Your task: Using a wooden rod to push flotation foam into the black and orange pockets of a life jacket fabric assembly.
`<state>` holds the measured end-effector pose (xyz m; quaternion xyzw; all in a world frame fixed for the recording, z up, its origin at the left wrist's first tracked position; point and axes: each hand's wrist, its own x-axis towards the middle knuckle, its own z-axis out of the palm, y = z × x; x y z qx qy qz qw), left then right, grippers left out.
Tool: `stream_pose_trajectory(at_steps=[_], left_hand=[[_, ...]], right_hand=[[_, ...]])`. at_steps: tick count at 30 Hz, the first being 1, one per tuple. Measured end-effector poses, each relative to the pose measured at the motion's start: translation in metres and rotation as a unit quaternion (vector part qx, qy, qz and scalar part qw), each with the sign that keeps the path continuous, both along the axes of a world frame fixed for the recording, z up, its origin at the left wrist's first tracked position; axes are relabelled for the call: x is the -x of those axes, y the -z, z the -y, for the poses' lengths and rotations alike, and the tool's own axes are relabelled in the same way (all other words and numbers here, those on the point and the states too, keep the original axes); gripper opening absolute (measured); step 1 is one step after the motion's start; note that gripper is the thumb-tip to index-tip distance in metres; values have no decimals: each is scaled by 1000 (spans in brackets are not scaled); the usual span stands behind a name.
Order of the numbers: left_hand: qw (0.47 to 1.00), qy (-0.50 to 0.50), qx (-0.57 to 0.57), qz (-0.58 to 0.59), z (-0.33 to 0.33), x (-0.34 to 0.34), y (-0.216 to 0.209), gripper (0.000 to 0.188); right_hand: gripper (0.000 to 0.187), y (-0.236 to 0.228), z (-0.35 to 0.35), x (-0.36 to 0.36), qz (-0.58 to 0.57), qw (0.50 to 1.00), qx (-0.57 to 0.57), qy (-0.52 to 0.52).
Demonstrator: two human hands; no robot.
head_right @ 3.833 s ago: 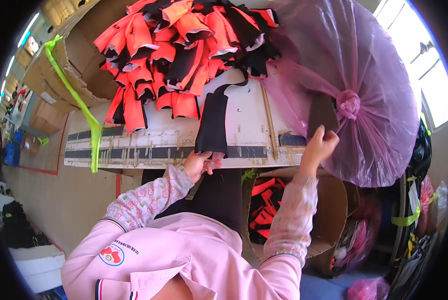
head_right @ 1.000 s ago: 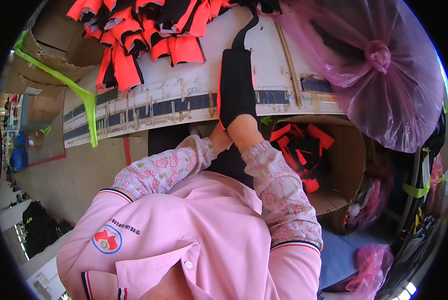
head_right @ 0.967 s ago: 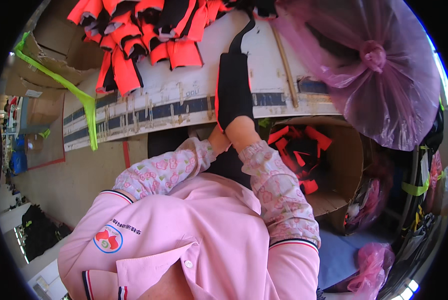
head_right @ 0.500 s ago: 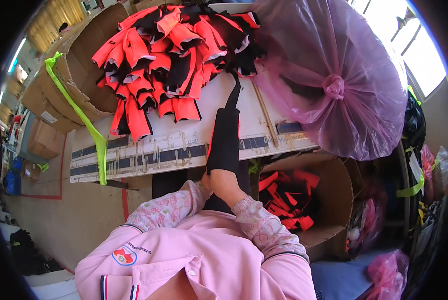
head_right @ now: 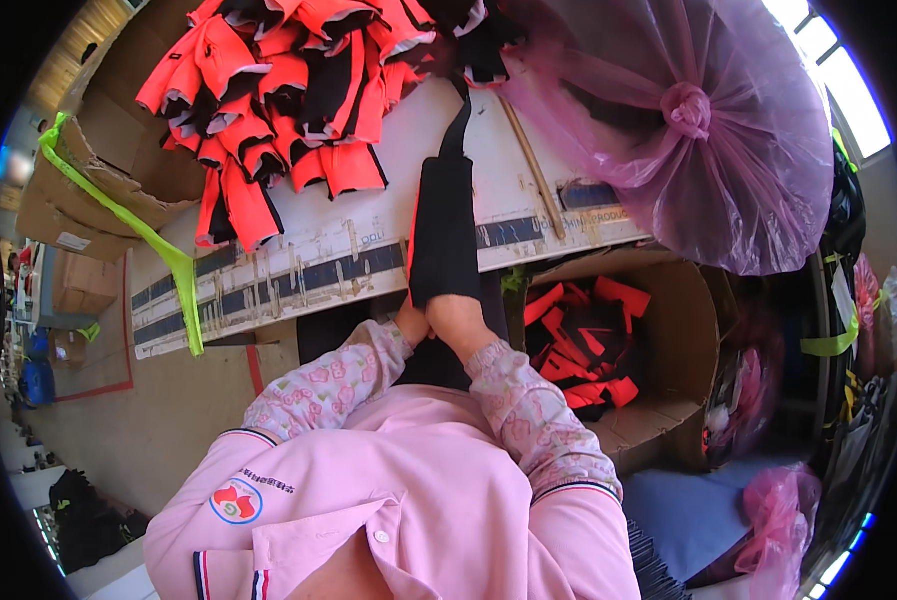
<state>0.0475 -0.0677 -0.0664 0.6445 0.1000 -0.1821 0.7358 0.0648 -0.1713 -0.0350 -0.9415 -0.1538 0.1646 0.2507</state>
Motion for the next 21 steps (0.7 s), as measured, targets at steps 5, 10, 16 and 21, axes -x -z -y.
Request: stream_pose_trajectory(at_steps=[5,10,16,21], left_hand=[[996,-27,85,5,2,3,-1,19],[985,-81,152,-31,17,6,-4,18],[963,-212,160,-50,21,10,-9,14],[972,-141,184,-41,20,7,-28,17]], right_hand=[[16,-7,-3,-35,-253,956,107,-104],[16,69,-1,-47,-255,963,50,-73],[15,-44,20,-5,53,973,31,-222],[28,-92,74,-3,22,916,-395,62]])
